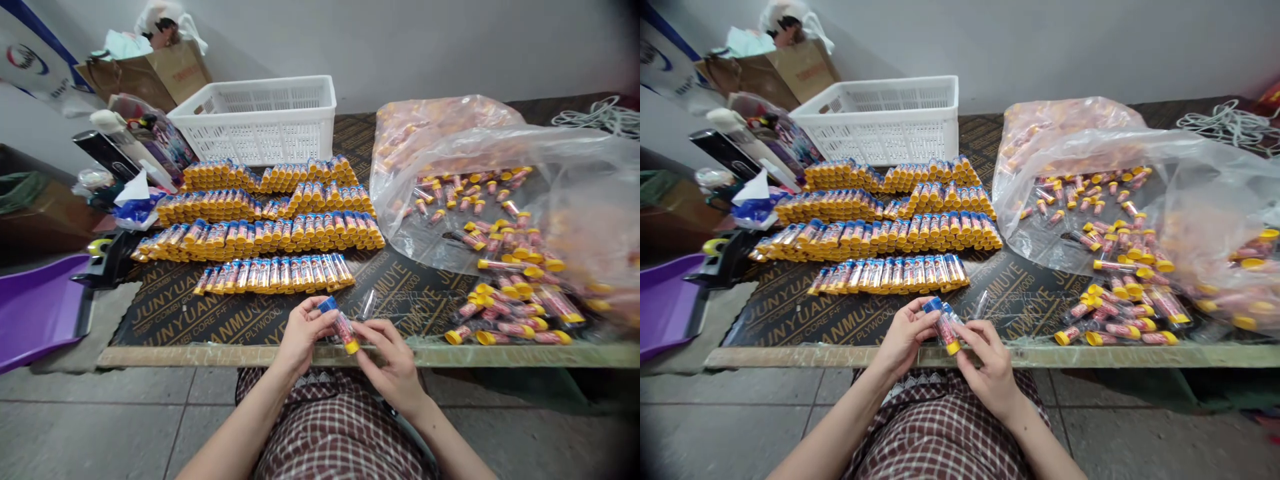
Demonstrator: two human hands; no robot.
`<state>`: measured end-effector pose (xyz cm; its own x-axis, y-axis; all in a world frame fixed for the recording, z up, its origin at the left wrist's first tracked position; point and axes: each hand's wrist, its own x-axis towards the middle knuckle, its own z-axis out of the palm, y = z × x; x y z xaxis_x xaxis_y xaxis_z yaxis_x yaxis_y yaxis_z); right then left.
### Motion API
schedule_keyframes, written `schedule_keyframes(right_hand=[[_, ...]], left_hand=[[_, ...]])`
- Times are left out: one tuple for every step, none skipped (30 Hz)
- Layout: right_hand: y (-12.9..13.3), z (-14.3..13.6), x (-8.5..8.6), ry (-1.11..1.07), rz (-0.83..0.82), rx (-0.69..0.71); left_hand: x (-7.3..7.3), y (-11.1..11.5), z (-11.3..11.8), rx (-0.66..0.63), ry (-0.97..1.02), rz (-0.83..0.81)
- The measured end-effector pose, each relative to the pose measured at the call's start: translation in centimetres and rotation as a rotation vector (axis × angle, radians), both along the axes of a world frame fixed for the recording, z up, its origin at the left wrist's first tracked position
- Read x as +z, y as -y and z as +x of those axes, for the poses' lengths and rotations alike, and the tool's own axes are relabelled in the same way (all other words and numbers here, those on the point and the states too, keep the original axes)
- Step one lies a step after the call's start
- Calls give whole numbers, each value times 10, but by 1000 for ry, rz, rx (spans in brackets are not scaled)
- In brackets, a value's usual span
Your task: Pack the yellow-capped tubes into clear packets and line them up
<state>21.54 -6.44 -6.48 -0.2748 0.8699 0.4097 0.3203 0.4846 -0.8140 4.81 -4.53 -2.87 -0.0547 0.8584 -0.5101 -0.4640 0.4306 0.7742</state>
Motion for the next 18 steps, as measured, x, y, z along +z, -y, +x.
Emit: schedule_keyframes(right_hand=[[-1, 0, 0, 19, 12, -6], [-2, 1, 1, 34, 13, -2], [-3, 1, 2, 43, 2, 17], [-4, 2, 3, 47, -16, 49], [-5, 2, 4, 46, -35, 88], [-6, 3, 5, 41, -50, 129], [-6, 3, 6, 35, -62, 169], [-7, 4, 6, 28, -71, 204], [-7, 4, 6, 17, -74, 229], [-6, 4, 6, 2, -75, 246], [-6, 3, 5, -14, -77, 254], [-5, 3, 3, -30, -81, 255], [-5, 2, 2, -46, -88, 249], [-4, 2, 1, -62, -97, 242], [-3, 1, -1, -77, -107, 236], [-3, 0, -2, -89, -117, 231], [-2, 0, -2, -100, -122, 227], [-2, -1, -2, -109, -126, 223]], left_hand=[[0, 2, 0, -43, 0, -18], [0, 3, 1, -88, -2, -34], [-1, 5, 1, -130, -6, -45], [-2, 7, 2, -167, -11, -52], [-3, 8, 3, -196, -14, -57], [-3, 10, 4, -215, -15, -61], [-4, 11, 5, -227, -15, -68], [-4, 12, 6, -239, -13, -75], [-4, 13, 6, -251, -12, -84], [-3, 14, 7, -260, -10, -92], [-3, 14, 7, -267, -8, -97], [-3, 15, 8, -273, -5, -100], [-3, 16, 8, -277, -2, -101], [-3, 16, 9, -279, 2, -101], [-2, 16, 9, -279, 5, -101], [-2, 17, 9, -277, 7, -100], [-2, 17, 9, -274, 9, -98], [-2, 16, 9, -270, 10, -97]])
